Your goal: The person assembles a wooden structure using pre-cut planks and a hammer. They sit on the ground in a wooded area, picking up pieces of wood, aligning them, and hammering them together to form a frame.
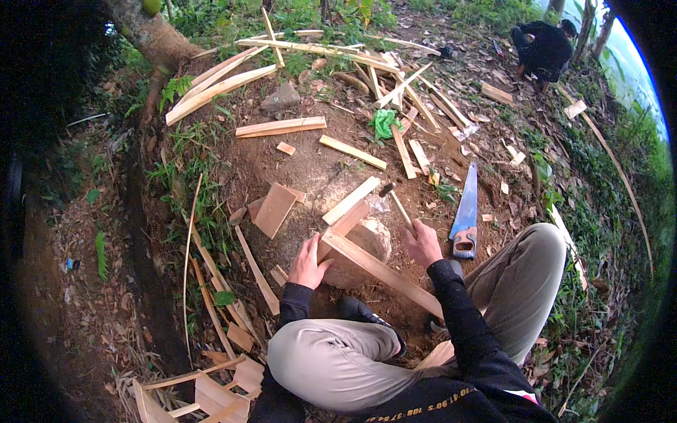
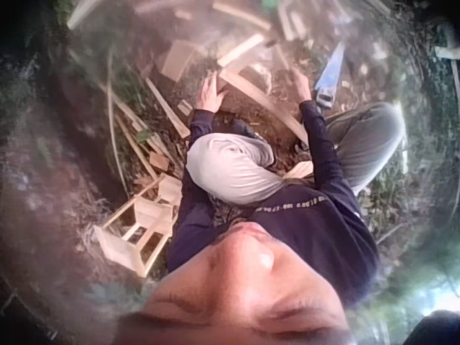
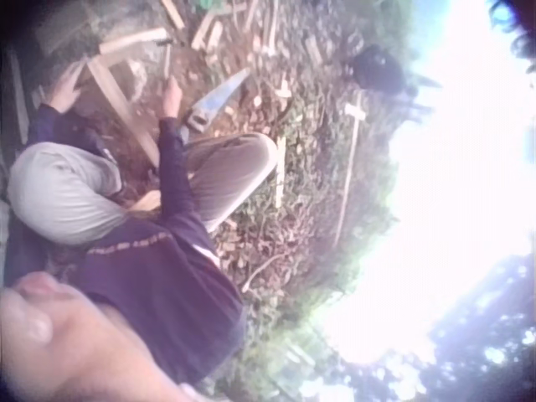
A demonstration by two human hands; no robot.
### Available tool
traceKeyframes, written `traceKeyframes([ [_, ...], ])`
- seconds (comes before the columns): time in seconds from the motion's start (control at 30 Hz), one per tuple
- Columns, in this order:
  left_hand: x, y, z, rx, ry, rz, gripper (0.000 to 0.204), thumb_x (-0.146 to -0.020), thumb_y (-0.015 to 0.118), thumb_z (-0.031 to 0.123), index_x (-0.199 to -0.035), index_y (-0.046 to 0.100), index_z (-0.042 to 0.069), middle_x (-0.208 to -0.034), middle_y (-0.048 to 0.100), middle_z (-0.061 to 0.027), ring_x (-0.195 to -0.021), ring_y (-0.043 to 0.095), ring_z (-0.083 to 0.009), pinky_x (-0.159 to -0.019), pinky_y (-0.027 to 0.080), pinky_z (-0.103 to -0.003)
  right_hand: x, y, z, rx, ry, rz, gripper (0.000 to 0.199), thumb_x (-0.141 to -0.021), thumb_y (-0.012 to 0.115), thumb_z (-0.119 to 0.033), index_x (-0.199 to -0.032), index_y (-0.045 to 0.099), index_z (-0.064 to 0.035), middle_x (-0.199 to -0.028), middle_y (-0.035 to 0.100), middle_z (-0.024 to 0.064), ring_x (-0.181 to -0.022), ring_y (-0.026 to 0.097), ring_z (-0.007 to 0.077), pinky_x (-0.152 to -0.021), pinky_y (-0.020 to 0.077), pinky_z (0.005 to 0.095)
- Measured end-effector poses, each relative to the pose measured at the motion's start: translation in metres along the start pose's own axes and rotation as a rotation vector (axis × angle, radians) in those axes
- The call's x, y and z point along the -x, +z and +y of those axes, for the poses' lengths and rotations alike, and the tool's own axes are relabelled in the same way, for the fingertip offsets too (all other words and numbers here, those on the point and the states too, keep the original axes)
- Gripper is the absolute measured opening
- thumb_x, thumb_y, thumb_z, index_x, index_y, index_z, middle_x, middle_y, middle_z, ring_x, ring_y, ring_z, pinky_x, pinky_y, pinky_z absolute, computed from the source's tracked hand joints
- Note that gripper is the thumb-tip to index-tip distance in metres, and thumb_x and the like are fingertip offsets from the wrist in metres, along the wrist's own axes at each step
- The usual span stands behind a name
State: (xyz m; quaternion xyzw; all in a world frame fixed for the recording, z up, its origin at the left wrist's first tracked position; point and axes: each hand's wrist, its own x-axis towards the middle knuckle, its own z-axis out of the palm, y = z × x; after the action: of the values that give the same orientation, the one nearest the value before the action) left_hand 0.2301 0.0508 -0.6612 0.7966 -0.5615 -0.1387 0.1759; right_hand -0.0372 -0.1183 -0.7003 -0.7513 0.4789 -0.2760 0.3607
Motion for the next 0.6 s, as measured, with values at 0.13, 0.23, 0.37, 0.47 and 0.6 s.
traceKeyframes([
  [0.13,0.003,-0.026,-0.014,-0.128,-0.006,-0.063,0.066,-0.083,0.073,0.028,-0.138,0.045,0.004,-0.123,0.060,-0.0175,-0.106,0.062,-0.0348,-0.089,0.052,-0.043,0.013,0.008,-0.016,-0.076,0.154,-0.049,0.044,-0.086,0.071,-0.039,-0.075,0.056,0.0007,-0.063,0.056,0.0195,-0.060,0.056,0.0369,-0.057,0.0438,0.0428],
  [0.23,-0.008,-0.018,-0.029,-0.162,0.110,-0.087,0.062,-0.085,0.070,0.028,-0.137,0.047,0.004,-0.120,0.061,-0.0175,-0.104,0.062,-0.0345,-0.087,0.052,-0.043,0.019,0.021,0.011,0.001,0.188,-0.061,0.044,-0.086,0.069,-0.041,-0.076,0.057,0.0006,-0.068,0.058,0.0191,-0.066,0.060,0.0366,-0.061,0.0464,0.0445],
  [0.37,-0.001,-0.011,-0.020,-0.188,0.158,0.021,0.058,-0.087,0.068,0.027,-0.136,0.048,0.004,-0.115,0.061,-0.0171,-0.103,0.061,-0.0340,-0.088,0.050,-0.042,0.020,0.034,0.049,0.285,0.072,0.025,0.040,-0.086,0.068,-0.040,-0.083,0.060,-0.0012,-0.082,0.062,0.0184,-0.080,0.063,0.0377,-0.069,0.0495,0.0467],
  [0.47,0.006,-0.003,-0.014,-0.159,0.130,0.121,0.056,-0.086,0.068,0.026,-0.135,0.050,0.005,-0.112,0.060,-0.0160,-0.103,0.059,-0.0334,-0.089,0.048,-0.042,0.018,0.037,0.062,0.437,0.129,-0.073,0.036,-0.086,0.067,-0.039,-0.089,0.063,-0.0030,-0.097,0.061,0.0177,-0.093,0.062,0.0381,-0.073,0.0498,0.0477],
  [0.6,0.007,-0.012,-0.016,-0.116,0.064,0.228,0.041,-0.089,0.061,0.030,-0.121,0.057,0.005,-0.106,0.061,-0.0156,-0.099,0.060,-0.0336,-0.086,0.047,-0.046,0.000,0.033,0.020,0.378,-0.132,0.076,0.027,-0.087,0.067,-0.027,-0.101,0.062,-0.0049,-0.109,0.056,0.0155,-0.101,0.056,0.0349,-0.082,0.0463,0.0469],
])
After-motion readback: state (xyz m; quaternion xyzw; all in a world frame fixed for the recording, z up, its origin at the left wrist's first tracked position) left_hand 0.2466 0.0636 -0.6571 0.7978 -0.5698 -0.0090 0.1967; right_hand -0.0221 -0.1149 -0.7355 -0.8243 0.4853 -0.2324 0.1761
